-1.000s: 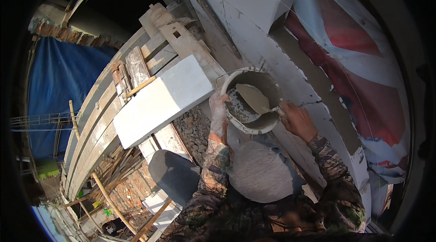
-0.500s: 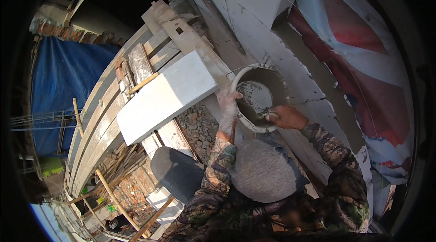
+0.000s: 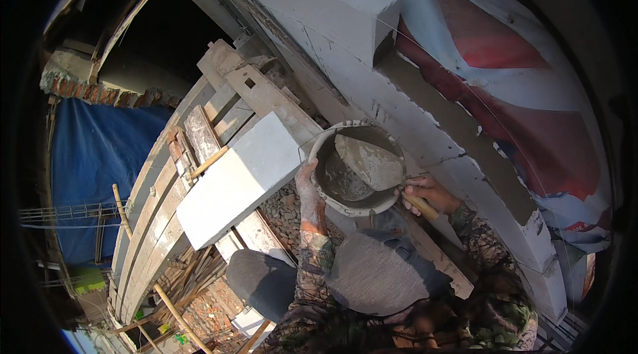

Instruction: The person scoops mortar from a bucket with a trowel and applies it to a wall surface. They then place a white insulation panel onto the mortar and tap it into place with a hammer. The person repeats the mortar application process on another section of the wall.

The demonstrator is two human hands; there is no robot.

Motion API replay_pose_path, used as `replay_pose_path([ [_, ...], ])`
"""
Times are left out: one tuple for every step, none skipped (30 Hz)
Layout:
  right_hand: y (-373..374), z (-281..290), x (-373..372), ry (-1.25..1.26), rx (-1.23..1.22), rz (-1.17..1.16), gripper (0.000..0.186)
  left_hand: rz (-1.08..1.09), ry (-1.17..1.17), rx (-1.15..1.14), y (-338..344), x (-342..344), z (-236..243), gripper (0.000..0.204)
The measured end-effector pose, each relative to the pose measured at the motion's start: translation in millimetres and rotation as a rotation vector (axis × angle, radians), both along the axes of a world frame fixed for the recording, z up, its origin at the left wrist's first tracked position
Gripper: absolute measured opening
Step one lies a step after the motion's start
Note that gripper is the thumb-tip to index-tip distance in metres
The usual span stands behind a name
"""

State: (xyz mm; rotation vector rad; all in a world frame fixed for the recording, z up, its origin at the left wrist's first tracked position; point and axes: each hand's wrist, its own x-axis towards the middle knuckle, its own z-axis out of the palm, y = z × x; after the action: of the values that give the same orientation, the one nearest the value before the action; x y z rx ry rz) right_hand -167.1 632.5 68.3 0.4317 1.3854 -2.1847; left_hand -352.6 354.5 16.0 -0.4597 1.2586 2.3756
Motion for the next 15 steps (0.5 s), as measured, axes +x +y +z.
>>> replay_pose_path([
  [-1,3,4,0.059,0.012,-0.083,0.038,0.023,-0.036,-0.011,-2,0,-4,0.033],
  [-2,7,6,0.073,-0.025,-0.163,0.038,0.016,-0.023,0.007,-2,-1,-8,0.031],
  [-1,10,3,0.107,-0.061,-0.263,0.039,0.021,-0.026,0.023,-2,-2,-12,0.029],
  [-2,14,-3,0.178,-0.116,-0.352,0.041,0.027,-0.031,0.050,-3,-3,-15,0.027],
  [-6,17,-13,0.174,-0.042,-0.460,0.043,0.025,-0.016,0.064,-2,-3,-18,0.023],
  [-11,18,-29,0.205,0.011,-0.557,0.046,0.021,-0.019,0.015,-4,-4,-19,0.024],
  [-16,20,-48,0.212,0.081,-0.645,0.048,0.013,-0.013,-0.015,-5,-4,-21,0.024],
  [-21,19,-74,0.271,0.186,-0.694,0.049,0.021,-0.026,-0.055,-6,-5,-22,0.025],
  [-25,18,-100,0.218,0.334,-0.740,0.050,0.020,-0.004,-0.051,-6,-6,-23,0.025],
  [-31,14,-127,0.307,0.498,-0.736,0.050,0.034,-0.006,-0.059,-6,-6,-25,0.026],
  [-42,8,-146,0.340,0.692,-0.759,0.051,0.046,-0.013,-0.069,-7,-4,-27,0.026],
  [-59,1,-155,0.443,0.792,-0.814,0.050,0.061,-0.028,-0.087,-8,-2,-30,0.026],
  [-72,-3,-163,0.588,0.896,-0.900,0.050,0.072,-0.037,-0.106,-9,-2,-32,0.026],
  [-78,-7,-166,0.733,1.002,-0.933,0.049,0.082,-0.029,-0.121,-11,-3,-33,0.026],
  [-80,-10,-167,0.623,0.860,-0.993,0.051,0.074,-0.035,-0.121,-13,-3,-34,0.026],
])
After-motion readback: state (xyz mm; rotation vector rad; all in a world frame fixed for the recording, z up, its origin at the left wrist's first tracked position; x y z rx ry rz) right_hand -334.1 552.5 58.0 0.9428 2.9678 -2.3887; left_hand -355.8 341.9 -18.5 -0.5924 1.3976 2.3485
